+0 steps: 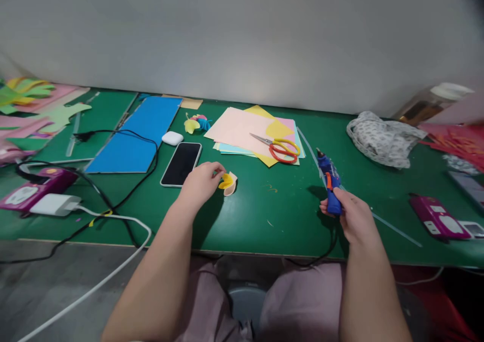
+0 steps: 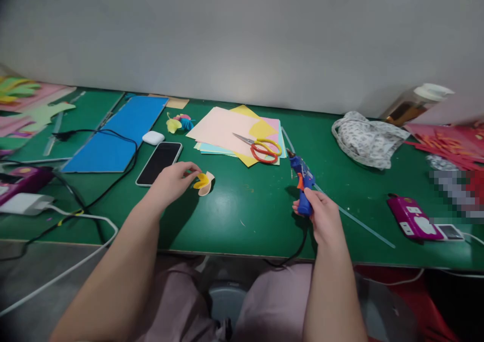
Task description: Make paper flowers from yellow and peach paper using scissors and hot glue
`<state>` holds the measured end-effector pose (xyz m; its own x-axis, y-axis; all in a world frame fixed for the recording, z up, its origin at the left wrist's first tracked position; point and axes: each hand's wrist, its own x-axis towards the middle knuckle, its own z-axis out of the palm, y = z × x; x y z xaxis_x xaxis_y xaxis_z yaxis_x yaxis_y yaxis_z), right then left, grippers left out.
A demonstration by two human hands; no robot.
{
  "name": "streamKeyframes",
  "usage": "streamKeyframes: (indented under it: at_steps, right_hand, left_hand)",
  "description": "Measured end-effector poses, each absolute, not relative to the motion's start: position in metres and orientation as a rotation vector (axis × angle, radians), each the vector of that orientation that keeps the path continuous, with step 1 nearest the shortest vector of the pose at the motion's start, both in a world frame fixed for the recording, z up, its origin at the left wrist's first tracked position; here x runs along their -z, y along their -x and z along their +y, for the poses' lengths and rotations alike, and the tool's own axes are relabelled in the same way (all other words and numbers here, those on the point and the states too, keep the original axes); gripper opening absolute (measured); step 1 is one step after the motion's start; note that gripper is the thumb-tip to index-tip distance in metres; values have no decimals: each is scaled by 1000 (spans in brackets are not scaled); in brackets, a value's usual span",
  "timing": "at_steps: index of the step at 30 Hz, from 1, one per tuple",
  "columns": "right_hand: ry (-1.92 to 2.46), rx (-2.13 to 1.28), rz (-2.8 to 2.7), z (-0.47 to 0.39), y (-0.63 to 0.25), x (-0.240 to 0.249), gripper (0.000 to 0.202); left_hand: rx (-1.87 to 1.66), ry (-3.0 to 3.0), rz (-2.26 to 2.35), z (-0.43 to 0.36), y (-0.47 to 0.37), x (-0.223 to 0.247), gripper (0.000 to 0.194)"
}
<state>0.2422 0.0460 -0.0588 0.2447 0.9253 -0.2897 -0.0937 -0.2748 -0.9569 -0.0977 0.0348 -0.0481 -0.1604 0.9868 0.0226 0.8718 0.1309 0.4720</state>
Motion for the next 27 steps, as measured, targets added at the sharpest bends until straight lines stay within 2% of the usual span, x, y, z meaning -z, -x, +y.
streamKeyframes:
  at_steps: [6,12,15,20,27]
  right_hand:
    - [1408,-1237,-655,47,-240,57,23]
    - [1095,-1646,-607,47,-244,58,29]
    - [991,-1709,-609,45,-243,59,26]
    - [997,-1652,-630,40,-235,57,23]
    - [1082,-1396,-777,31,-211,53,22]
  left_hand:
    - [-544,-1898,1966,31,103,47,22]
    - [-511,-1929,1879,32,102,49,24]
    - [-503,-1943,1829,32,101,50,26]
    - [-536,-1906,1789,34,102,54,26]
    - [-718,-1775,1667,34,91,51,29]
